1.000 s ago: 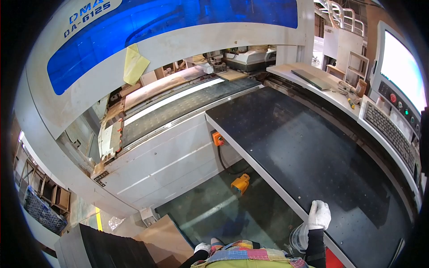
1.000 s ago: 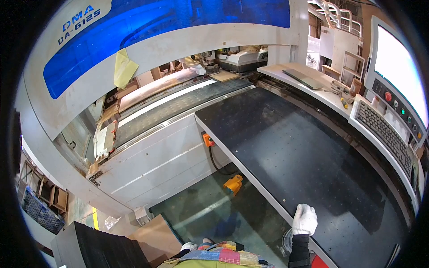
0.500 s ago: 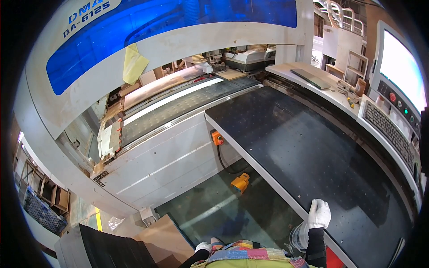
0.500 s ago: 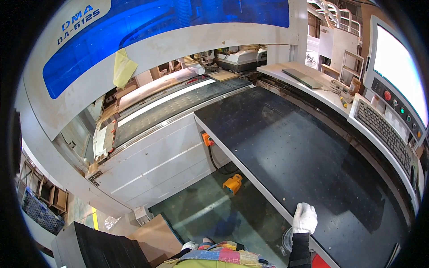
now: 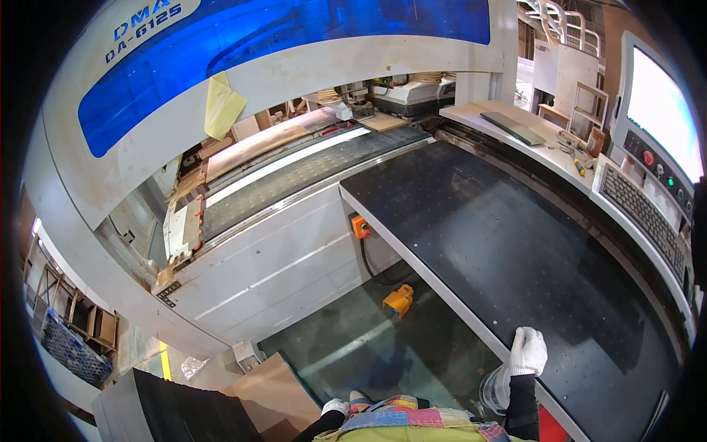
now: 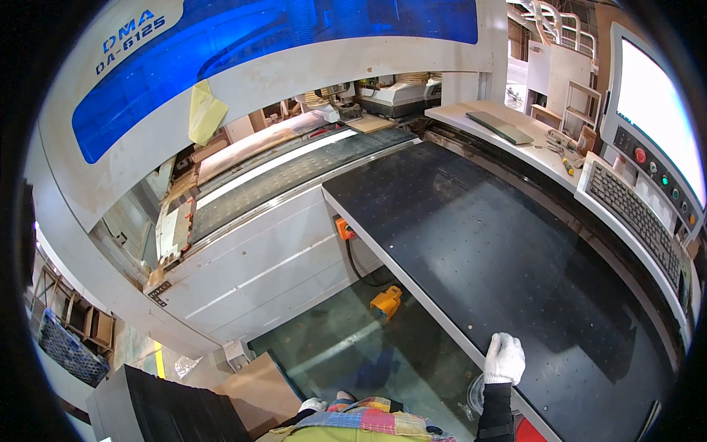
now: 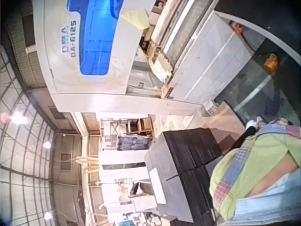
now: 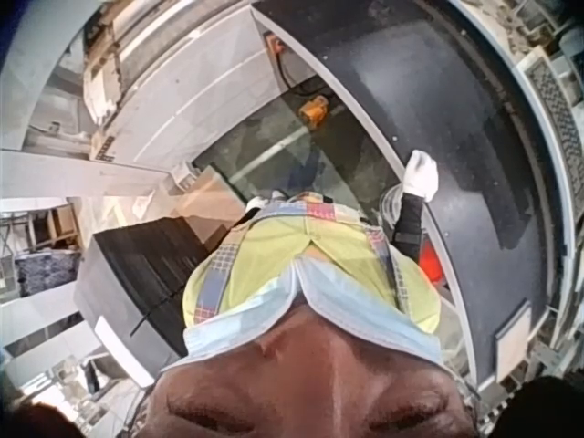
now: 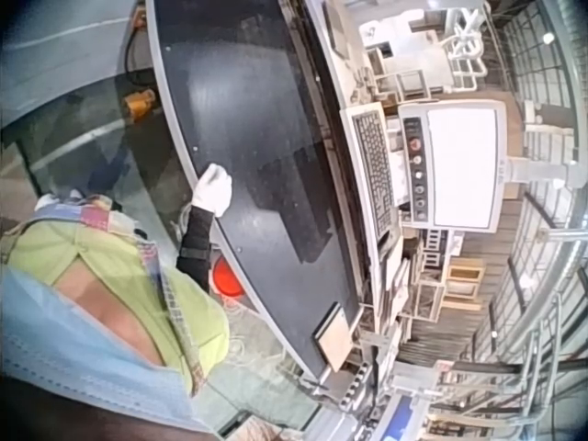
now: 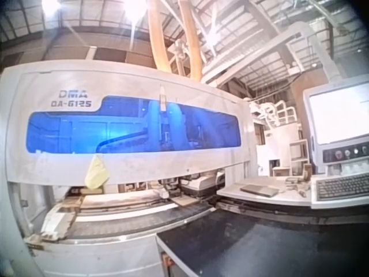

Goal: Operating an industrial edge banding machine by feeding wooden boards into it and stacking the processed pieces.

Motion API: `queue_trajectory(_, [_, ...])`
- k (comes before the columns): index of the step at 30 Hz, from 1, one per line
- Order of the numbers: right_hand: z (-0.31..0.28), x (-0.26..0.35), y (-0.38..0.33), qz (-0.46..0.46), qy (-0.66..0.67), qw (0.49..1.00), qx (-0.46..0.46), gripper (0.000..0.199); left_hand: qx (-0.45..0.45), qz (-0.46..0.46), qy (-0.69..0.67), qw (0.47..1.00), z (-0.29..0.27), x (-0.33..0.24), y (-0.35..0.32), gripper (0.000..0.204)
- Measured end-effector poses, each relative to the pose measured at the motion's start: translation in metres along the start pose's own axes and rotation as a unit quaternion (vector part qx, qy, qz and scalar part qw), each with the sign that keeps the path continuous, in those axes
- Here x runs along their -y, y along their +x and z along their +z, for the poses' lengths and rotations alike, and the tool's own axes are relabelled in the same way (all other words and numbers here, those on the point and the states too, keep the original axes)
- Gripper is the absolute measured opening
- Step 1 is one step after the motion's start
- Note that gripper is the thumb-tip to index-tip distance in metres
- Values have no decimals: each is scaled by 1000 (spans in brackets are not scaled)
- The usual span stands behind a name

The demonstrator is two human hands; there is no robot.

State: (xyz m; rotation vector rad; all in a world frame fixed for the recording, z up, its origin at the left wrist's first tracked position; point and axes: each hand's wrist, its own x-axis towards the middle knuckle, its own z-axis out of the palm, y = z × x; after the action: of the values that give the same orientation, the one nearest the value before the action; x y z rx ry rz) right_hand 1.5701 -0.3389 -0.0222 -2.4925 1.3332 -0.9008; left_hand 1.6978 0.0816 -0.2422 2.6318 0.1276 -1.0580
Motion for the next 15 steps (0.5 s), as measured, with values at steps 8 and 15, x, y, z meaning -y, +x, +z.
queue_trajectory(8, [0, 0, 0, 9, -10, 1000, -4, 20, 3, -35, -12, 999, 2, -2, 1, 41])
queue_trajectory(15, [2, -2, 0, -8, 2, 1000, -4, 20, 5, -9, 1, 1000, 0, 0, -2, 42])
